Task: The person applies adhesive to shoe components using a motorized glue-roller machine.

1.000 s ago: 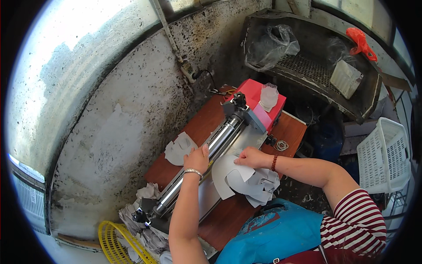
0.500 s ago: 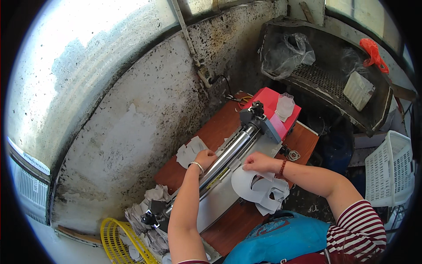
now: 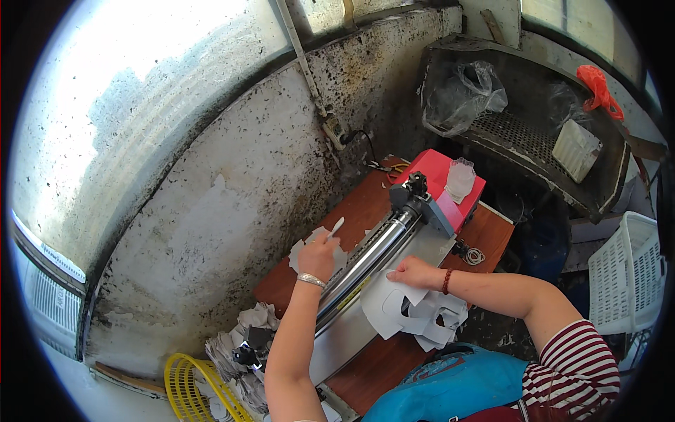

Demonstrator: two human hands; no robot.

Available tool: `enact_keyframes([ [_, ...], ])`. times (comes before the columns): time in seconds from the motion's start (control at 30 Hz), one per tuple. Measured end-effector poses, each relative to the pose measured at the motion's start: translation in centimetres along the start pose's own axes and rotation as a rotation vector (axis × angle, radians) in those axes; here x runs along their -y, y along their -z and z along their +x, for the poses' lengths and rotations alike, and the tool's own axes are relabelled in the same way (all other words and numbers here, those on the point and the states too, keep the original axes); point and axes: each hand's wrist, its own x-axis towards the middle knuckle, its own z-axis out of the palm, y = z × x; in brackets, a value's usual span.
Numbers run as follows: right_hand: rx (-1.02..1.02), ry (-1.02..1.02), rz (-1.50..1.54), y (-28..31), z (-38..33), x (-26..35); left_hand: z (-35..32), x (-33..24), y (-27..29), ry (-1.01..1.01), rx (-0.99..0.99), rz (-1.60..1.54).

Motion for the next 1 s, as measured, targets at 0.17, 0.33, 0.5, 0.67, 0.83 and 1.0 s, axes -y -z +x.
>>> enact_keyframes([
  [0.17, -0.037, 0.022, 0.11, -0.9, 1.1, 0.4, -0.4, 1.7, -3.1, 0.33, 0.614, -0.183],
  [0.33, 0.009, -0.091, 0.259, 0.4, -1.5, 0.6, -0.2, 2.0, -3.8, 0.396, 0.59, -0.358],
  [0.5, 0.024, -0.002, 0.231, 0.5, -1.7, -0.4, 0.6, 3.2, -2.4, 0.451, 0.22, -0.309],
  [0.67, -0.013, 0.012, 0.216, -0.1, -1.0, -0.3, 1.4, 0.8, 2.5, 0.307, -0.115, -0.137],
  [0.83, -0.056, -0.013, 0.29, -1.5, 1.8, -1.0, 0.1, -0.2, 0.2, 0.012, -0.02, -0.086],
  [1.0, 0.064, -0.173, 0.457, -0.6, -0.1, 1.4, 0.2, 1.5, -4.0, 0.337, 0.666, -0.35],
])
